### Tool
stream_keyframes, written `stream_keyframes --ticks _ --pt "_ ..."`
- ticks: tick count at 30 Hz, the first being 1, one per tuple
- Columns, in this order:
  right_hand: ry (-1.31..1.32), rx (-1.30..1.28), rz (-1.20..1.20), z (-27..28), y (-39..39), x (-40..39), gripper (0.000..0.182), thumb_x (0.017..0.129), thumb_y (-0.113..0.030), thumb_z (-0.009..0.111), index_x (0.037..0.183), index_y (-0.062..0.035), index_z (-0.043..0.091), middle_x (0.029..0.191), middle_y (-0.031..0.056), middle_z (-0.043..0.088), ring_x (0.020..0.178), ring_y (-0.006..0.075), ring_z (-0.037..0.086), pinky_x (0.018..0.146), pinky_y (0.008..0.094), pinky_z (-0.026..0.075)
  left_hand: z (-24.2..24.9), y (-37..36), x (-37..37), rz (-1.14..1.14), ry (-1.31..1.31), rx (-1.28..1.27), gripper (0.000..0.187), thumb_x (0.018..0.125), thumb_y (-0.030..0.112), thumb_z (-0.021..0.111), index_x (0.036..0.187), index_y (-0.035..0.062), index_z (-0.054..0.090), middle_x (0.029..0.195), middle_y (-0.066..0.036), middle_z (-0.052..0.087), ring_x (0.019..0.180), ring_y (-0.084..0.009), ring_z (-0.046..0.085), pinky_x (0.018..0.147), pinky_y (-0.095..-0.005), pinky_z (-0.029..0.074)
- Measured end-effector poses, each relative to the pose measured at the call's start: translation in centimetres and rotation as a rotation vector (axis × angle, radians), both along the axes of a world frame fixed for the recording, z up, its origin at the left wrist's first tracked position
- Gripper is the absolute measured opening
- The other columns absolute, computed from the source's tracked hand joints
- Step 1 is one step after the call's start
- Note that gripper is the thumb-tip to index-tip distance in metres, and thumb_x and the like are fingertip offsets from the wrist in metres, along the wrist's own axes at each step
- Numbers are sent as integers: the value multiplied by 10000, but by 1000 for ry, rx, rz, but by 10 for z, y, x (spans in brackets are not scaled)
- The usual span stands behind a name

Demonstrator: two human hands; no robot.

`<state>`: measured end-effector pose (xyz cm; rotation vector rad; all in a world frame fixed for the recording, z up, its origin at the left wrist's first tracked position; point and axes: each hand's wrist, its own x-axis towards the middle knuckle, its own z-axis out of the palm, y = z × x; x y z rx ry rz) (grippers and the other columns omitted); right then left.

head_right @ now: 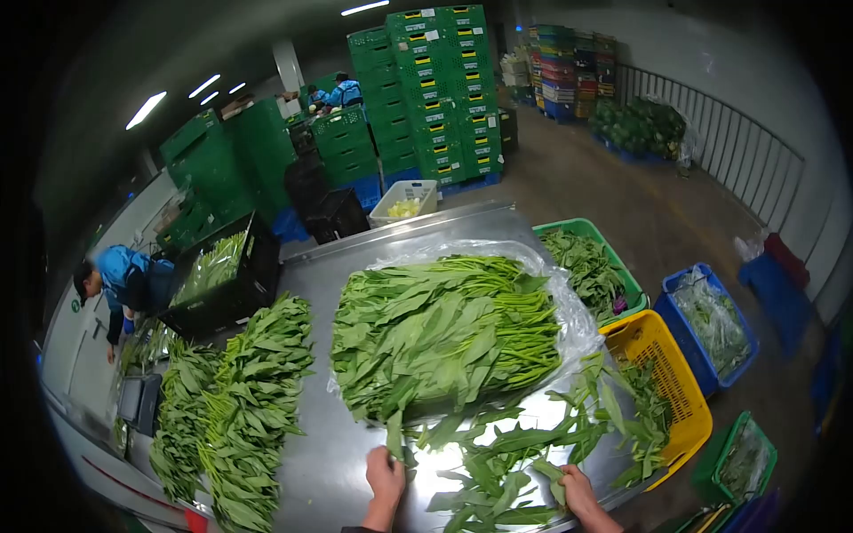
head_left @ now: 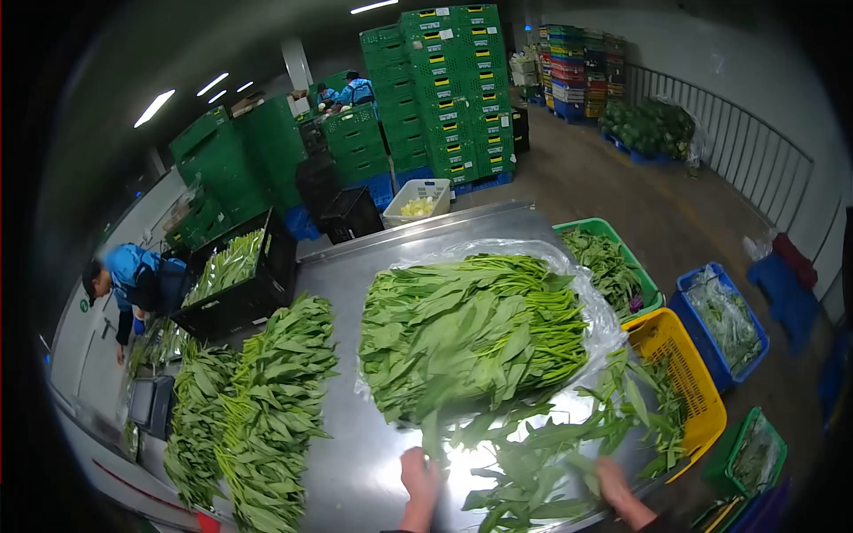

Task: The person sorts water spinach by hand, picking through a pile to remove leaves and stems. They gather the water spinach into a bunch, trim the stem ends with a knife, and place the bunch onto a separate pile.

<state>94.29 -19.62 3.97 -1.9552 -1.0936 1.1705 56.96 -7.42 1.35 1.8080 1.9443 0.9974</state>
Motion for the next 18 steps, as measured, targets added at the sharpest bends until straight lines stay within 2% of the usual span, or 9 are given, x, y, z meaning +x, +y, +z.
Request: stream_keyframes --ticks 2,4,6,7,8,11,14,17,18 --pt "585 49 -317 23 -10 -4 346 888 -281 462 1113 -27 529 775 110 573 425 195 465 357 337 359 -32 10 17 129 82 129 381 736 127 622 1076 -30 552 1087 -230 556 1077 -408 491 921 -471 392" --pt "627 56 -374 34 -16 -9 353 893 -359 468 1077 -67 539 731 73 542 413 150 426 349 295 308 -61 14 38 250 271 235 569 704 104 646 1195 -106 449 1237 -303 455 1210 -441 386 1054 -520 250" --pt "672 57 -479 39 -13 -22 435 918 -520 424 1020 -113 539 663 30 496 384 107 342 352 255 234 -94 17 87 108 -132 135 660 747 138 646 1310 -81 381 1270 -299 443 1204 -446 393 1051 -496 269" --pt "671 63 -472 37 -14 -30 435 918 -520 424 1020 -113 539 663 30 496 384 107 342 352 255 234 -26 2 124 -20 -265 -94 650 759 152 648 1319 -53 390 1264 -293 451 1185 -438 412 1038 -481 293" --pt "778 114 -534 32 -14 -38 450 922 -537 402 1009 -117 537 668 30 501 384 110 342 354 257 232 -59 -1 147 -214 -186 84 678 709 142 691 1309 -19 419 1315 -289 432 1214 -443 413 1042 -476 327" --pt "846 205 -525 33 -8 -63 486 942 -554 329 974 -112 529 688 30 517 383 122 331 365 269 224 -33 -13 178 -747 -140 -27 571 770 196 668 1269 -3 472 1347 -223 457 1246 -374 432 1054 -434 344" --pt "981 205 -535 44 1 -87 434 983 -400 320 1008 -32 548 689 70 547 379 135 373 364 277 297 29 -20 140 -856 -61 -181 557 791 231 653 1266 -4 482 1332 -221 474 1227 -375 455 1047 -431 360" --pt "846 149 -462 24 5 -109 422 987 -382 301 956 -37 542 673 77 551 390 138 391 366 282 311 20 -34 53 -648 -43 -31 527 820 247 650 1257 -2 494 1237 -201 555 1147 -357 530 992 -405 420" --pt "760 194 -442 22 4 -122 282 894 -316 508 1000 -57 545 675 36 503 495 151 476 421 296 382 26 -36 19 -523 -34 -54 536 813 267 661 1249 -1 501 1212 -207 563 1121 -357 541 979 -408 426"
